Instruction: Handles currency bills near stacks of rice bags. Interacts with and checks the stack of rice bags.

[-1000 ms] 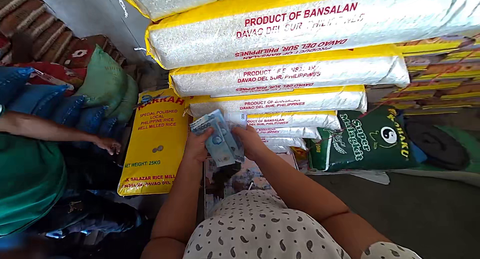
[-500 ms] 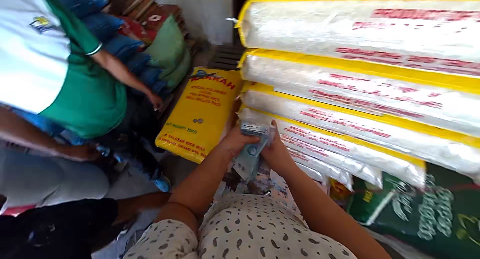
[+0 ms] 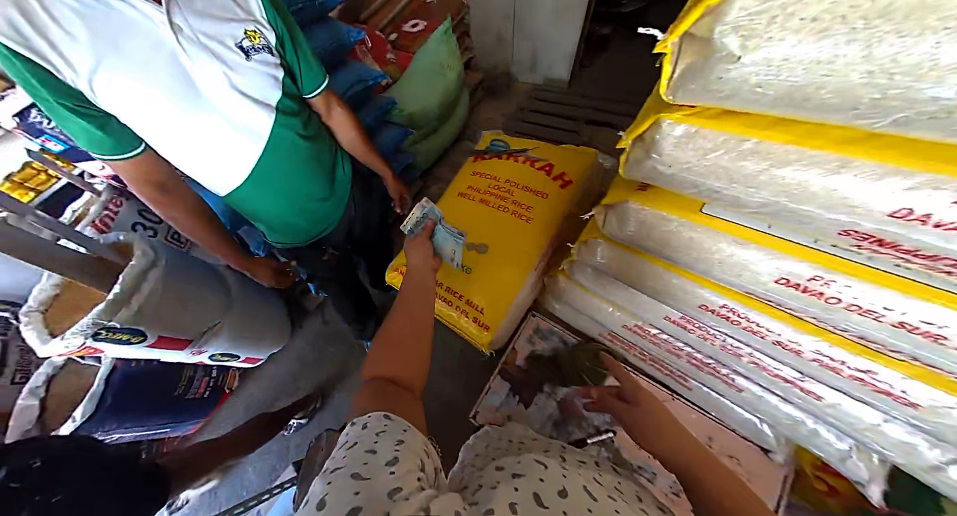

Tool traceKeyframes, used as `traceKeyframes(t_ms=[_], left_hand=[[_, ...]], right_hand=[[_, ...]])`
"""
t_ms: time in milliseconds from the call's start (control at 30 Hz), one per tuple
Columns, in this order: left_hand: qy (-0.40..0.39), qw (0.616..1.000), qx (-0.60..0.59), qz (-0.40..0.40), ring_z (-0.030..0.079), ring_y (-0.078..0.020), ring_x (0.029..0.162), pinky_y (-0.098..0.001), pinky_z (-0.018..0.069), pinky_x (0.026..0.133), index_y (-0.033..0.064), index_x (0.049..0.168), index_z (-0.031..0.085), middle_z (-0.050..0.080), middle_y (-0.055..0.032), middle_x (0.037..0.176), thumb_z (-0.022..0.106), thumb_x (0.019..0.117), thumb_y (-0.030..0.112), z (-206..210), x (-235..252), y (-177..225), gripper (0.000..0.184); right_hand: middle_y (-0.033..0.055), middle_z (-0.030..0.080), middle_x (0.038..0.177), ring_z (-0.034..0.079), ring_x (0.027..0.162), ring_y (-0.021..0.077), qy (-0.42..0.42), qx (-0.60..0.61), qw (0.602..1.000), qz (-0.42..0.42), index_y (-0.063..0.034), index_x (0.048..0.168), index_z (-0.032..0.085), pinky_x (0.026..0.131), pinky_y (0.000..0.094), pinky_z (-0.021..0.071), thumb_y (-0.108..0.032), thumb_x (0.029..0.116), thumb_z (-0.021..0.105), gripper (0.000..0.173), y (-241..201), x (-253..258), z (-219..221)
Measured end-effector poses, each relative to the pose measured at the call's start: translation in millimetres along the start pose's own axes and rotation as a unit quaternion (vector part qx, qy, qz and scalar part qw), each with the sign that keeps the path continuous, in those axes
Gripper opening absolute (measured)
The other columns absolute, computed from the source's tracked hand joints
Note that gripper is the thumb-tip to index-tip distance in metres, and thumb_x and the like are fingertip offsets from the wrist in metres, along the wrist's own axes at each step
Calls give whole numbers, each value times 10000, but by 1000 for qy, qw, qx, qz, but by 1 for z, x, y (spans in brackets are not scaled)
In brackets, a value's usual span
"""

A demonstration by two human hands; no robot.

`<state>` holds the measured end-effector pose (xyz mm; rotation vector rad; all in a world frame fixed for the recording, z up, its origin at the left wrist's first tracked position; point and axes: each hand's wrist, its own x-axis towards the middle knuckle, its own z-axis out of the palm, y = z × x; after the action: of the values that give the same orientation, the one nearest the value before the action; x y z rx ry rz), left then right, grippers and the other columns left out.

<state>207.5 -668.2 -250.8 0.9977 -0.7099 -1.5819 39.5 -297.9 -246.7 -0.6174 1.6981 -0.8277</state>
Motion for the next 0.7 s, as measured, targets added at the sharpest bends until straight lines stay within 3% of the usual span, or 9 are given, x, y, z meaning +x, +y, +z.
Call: traceKeyframes(t_ms=[267,467,700], left_hand=[[66,997,5,38,645,-262,1096,-467,556,943,26,1442,437,613,-187,1279,607,1029,107,-11,35,8,454],[84,995,14,56,645,-266,1122,-475,557,960,16,1454,429,607,-201,1301,634,1017,103,-8,44,12,491],[100,993,6,62,654,-282,1108,-479,566,943,17,1450,424,608,-211,1293,680,982,70,-1,50,20,536]], right_hand=[[246,706,1148,742,975,284,91,63,993,37,-67,1624,125,904,432,591,-67,980,630,818,31,-8,-11],[228,714,1150,737,995,274,88,65,994,28,-12,1606,139,940,445,582,-85,934,688,872,37,-6,-6],[210,710,1175,732,1003,251,73,72,994,22,-13,1594,201,933,418,580,-89,951,676,802,39,-4,-7]])
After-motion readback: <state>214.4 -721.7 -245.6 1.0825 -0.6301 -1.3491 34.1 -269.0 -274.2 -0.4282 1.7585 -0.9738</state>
